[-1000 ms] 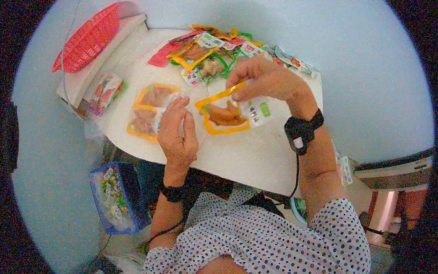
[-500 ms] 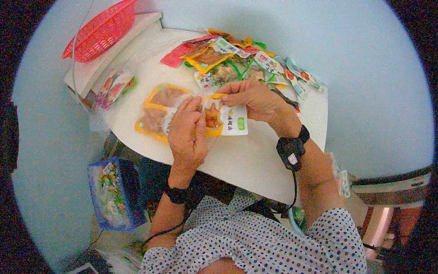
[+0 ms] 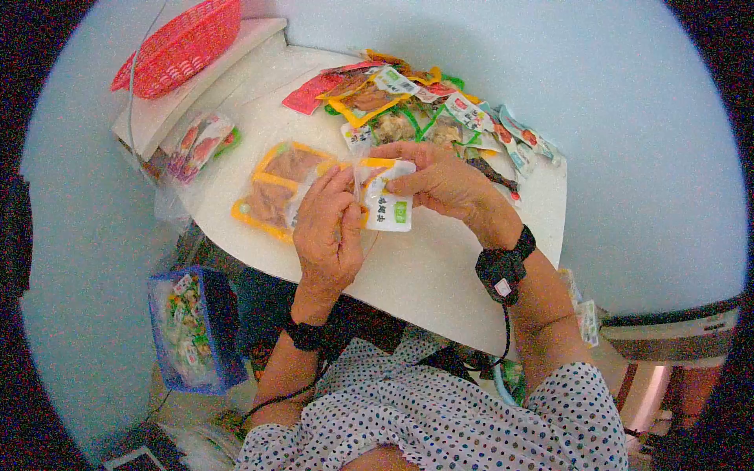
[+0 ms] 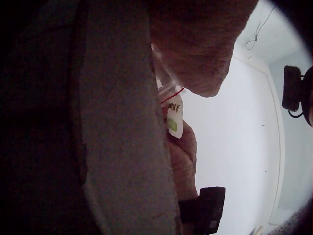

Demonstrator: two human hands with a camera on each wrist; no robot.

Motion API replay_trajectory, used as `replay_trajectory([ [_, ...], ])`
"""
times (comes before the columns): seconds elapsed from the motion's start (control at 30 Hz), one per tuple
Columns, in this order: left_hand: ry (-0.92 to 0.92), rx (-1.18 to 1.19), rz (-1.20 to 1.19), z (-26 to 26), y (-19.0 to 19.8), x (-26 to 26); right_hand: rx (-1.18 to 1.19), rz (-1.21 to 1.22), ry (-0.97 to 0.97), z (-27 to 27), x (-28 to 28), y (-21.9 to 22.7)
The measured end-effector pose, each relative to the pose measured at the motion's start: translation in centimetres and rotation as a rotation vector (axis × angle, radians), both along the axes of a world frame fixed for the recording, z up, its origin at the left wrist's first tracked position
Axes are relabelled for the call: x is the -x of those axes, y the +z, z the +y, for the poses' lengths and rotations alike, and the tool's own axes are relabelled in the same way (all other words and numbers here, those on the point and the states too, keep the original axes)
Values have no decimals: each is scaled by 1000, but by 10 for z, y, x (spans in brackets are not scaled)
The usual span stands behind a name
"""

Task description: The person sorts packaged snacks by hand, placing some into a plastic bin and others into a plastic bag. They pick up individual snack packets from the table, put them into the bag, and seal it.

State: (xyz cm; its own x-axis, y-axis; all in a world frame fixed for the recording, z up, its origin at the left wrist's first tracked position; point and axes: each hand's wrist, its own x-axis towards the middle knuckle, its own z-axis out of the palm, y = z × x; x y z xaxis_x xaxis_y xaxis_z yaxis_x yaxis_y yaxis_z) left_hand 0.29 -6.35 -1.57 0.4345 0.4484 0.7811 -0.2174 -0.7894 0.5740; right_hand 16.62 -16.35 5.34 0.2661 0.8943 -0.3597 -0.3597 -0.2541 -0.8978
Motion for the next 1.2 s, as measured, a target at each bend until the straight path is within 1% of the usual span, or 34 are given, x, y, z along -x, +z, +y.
replay_trajectory([
  [0.2,0,-3,16,1,-1,0,-57,128,-32,1,-4,-4],
  [0.4,-2,3,21,1,2,1,-6,66,-77,6,3,-27],
  [0.5,0,-11,28,1,1,1,-93,55,-106,9,12,-35],
  [0.6,-17,-4,38,1,0,0,-112,36,-269,17,33,-36],
  [0.7,-21,3,37,1,-1,0,70,-552,-154,15,35,-34],
  [0.8,-19,4,41,2,-1,0,143,-605,-153,16,43,-16],
  [0.9,-16,2,47,2,-1,0,132,-542,-96,14,36,-18],
  [1.0,-11,0,47,1,-2,0,-38,-465,-88,13,32,-26],
  [1.1,-13,-2,38,1,-1,0,-62,-447,-109,15,35,-29],
  [1.2,-19,0,26,1,-1,-1,-5,-451,-203,16,39,-24],
])
